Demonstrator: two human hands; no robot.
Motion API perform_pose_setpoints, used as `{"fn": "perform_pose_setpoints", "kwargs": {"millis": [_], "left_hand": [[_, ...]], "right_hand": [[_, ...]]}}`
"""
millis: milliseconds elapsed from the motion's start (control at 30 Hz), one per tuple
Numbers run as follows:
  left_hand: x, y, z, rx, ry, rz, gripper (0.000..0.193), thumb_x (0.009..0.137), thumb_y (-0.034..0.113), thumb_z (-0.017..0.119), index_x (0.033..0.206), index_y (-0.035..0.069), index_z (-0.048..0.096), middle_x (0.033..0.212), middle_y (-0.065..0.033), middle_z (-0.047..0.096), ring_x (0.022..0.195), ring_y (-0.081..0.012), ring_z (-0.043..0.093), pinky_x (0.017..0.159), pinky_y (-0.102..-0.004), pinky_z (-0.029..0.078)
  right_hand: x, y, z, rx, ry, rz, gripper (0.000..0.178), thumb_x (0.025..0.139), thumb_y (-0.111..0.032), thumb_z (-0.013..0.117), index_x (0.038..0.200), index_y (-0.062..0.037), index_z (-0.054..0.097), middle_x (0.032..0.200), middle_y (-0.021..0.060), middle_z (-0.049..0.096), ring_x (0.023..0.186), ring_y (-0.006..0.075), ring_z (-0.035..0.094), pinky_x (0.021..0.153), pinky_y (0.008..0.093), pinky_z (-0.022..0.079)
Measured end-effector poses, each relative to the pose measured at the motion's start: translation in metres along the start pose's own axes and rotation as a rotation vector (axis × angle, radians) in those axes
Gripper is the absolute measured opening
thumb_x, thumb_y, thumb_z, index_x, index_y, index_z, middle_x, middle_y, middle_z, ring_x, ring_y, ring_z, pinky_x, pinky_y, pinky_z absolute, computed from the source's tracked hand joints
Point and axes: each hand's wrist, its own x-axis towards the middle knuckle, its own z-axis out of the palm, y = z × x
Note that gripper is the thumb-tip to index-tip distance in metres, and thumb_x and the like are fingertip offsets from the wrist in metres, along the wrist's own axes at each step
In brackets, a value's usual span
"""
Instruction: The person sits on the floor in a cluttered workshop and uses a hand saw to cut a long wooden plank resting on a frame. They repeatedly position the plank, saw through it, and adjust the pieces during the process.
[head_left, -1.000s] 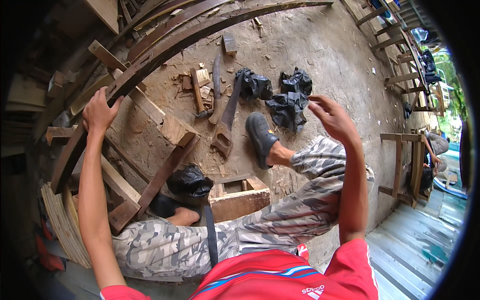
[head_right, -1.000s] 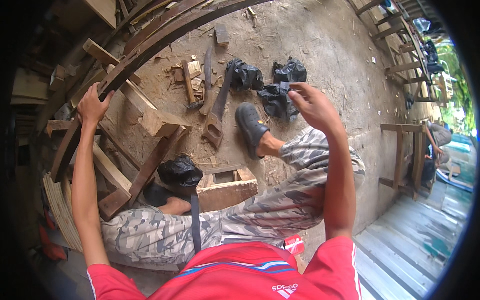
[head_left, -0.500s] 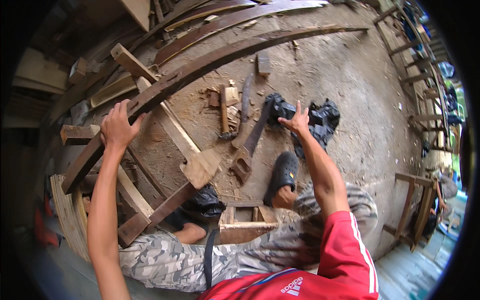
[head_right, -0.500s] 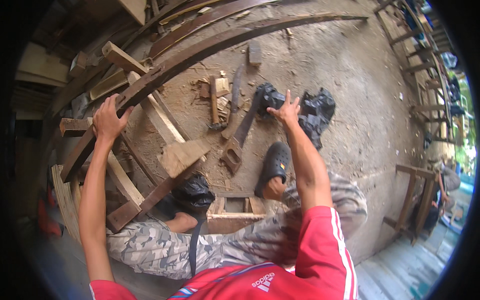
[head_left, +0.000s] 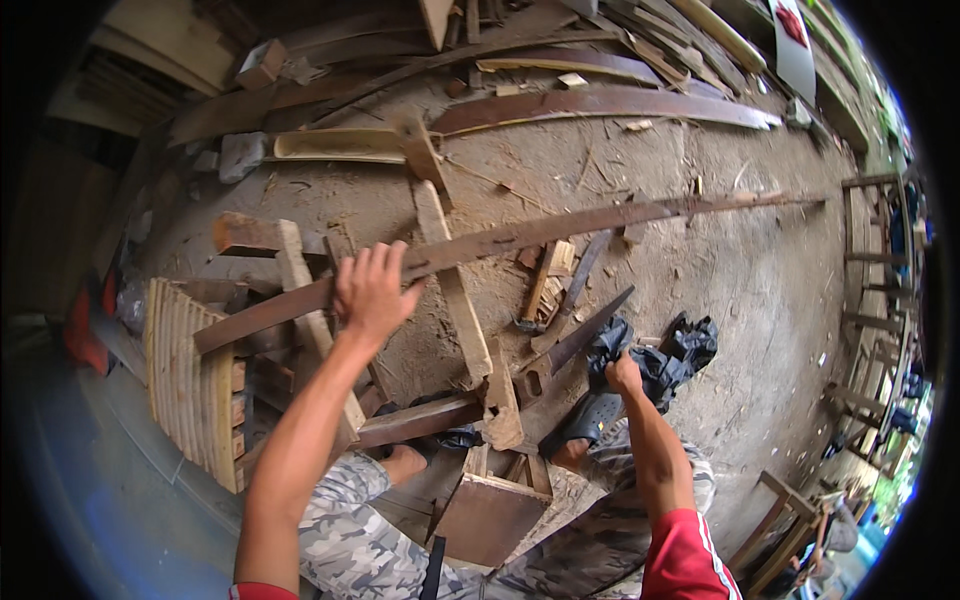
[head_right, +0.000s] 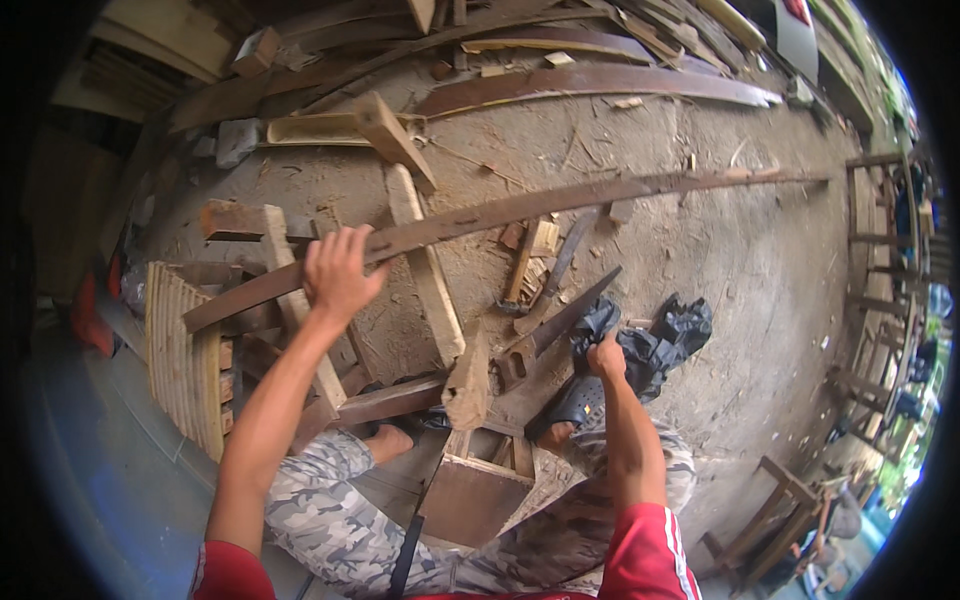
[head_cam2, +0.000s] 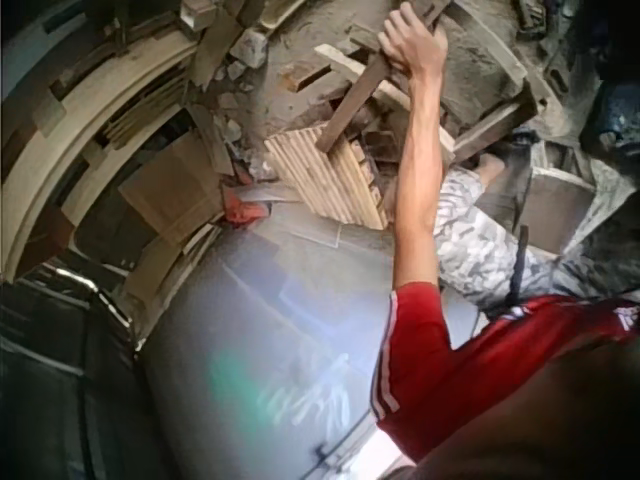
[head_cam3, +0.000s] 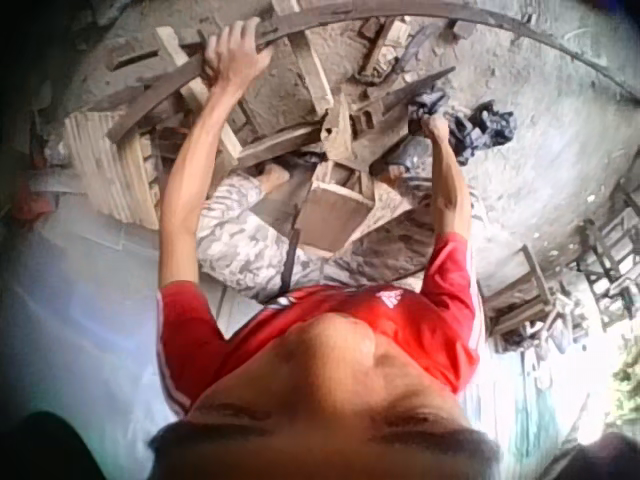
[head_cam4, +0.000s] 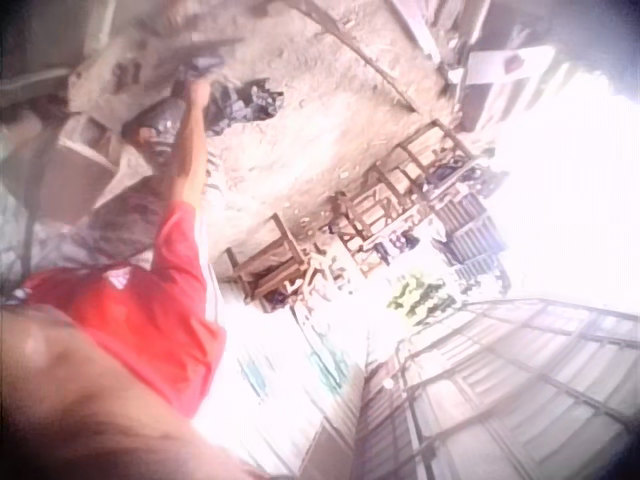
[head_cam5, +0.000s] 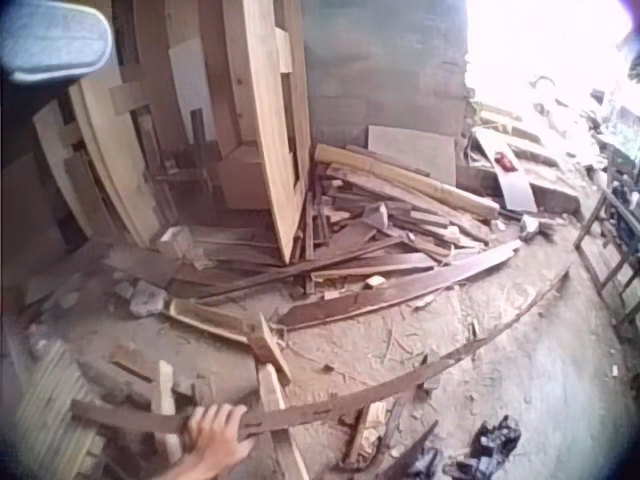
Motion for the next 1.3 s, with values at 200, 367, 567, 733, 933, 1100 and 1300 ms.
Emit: {"fn": "perform_pose_setpoints", "kwargs": {"millis": [200, 367, 567, 733, 933, 1100, 1300], "left_hand": [[0.009, 0.001, -0.02, -0.113, -0.312, -0.086, 0.066, 0.084, 0.052, 0.073, 0.128, 0.005, 0.057, 0.12, -0.0109, 0.056, 0.116, -0.0244, 0.049, 0.095, -0.043, 0.036], [-0.004, -0.02, -0.035, -0.593, -0.323, -0.105, 0.081, 0.085, 0.058, 0.067, 0.143, 0.004, 0.05, 0.153, -0.0152, 0.042, 0.151, -0.03, 0.022, 0.123, -0.0519, 0.011], [-0.098, -0.002, -0.107, -0.913, 0.001, -0.467, 0.063, 0.088, 0.05, 0.069, 0.131, 0.005, 0.059, 0.142, -0.0152, 0.055, 0.142, -0.036, 0.039, 0.118, -0.049, 0.028], [-0.24, -0.01, -0.179, -1.072, 0.103, -0.766, 0.034, 0.087, 0.024, 0.076, 0.112, 0.002, 0.067, 0.117, -0.0147, 0.068, 0.116, -0.0339, 0.061, 0.1, -0.0422, 0.045], [-0.405, -0.048, -0.213, -1.122, -0.283, -1.297, 0.031, 0.091, 0.026, 0.074, 0.109, 0.001, 0.068, 0.105, -0.0141, 0.071, 0.101, -0.0266, 0.066, 0.092, -0.0371, 0.05], [-0.47, -0.1, -0.189, -1.154, -0.447, -1.236, 0.034, 0.093, 0.027, 0.071, 0.112, -0.001, 0.066, 0.105, -0.0123, 0.071, 0.1, -0.0227, 0.067, 0.09, -0.034, 0.051], [-0.418, -0.094, -0.196, -1.163, -0.679, -1.068, 0.03, 0.097, 0.023, 0.067, 0.112, -0.003, 0.064, 0.107, -0.0118, 0.07, 0.1, -0.0195, 0.066, 0.089, -0.0322, 0.051]], "right_hand": [[-0.077, -0.074, -0.032, 0.059, -0.056, -0.13, 0.068, 0.088, -0.037, 0.068, 0.139, 0.0021, 0.048, 0.126, 0.032, 0.061, 0.12, 0.0459, 0.058, 0.102, 0.0476, 0.046], [-0.167, -0.193, -0.075, 0.57, -0.371, -0.077, 0.048, 0.096, -0.037, 0.066, 0.131, -0.0048, 0.06, 0.118, 0.0104, 0.07, 0.099, 0.0222, 0.068, 0.082, 0.0348, 0.053], [-0.238, -0.273, -0.117, 0.774, -0.379, -0.134, 0.042, 0.099, -0.033, 0.064, 0.128, -0.002, 0.061, 0.116, 0.0089, 0.069, 0.104, 0.0193, 0.066, 0.089, 0.0333, 0.05], [-0.293, -0.253, -0.114, 0.497, 0.022, -0.301, 0.045, 0.098, -0.029, 0.065, 0.129, 0.0031, 0.059, 0.125, 0.0199, 0.066, 0.121, 0.0271, 0.061, 0.101, 0.0366, 0.046], [-0.377, -0.209, -0.088, 0.684, 0.041, -0.013, 0.055, 0.097, -0.027, 0.068, 0.138, 0.0048, 0.049, 0.133, 0.0216, 0.06, 0.123, 0.0295, 0.058, 0.105, 0.0372, 0.044], [-0.407, -0.223, -0.103, 0.817, 0.07, 0.106, 0.056, 0.097, -0.028, 0.066, 0.139, 0.0047, 0.049, 0.133, 0.0248, 0.06, 0.122, 0.0286, 0.06, 0.104, 0.0362, 0.046], [-0.445, -0.12, -0.102, 0.946, 0.177, 0.259, 0.049, 0.099, -0.037, 0.062, 0.137, -0.0072, 0.056, 0.128, 0.01, 0.063, 0.116, 0.0214, 0.06, 0.089, 0.0379, 0.05]]}}
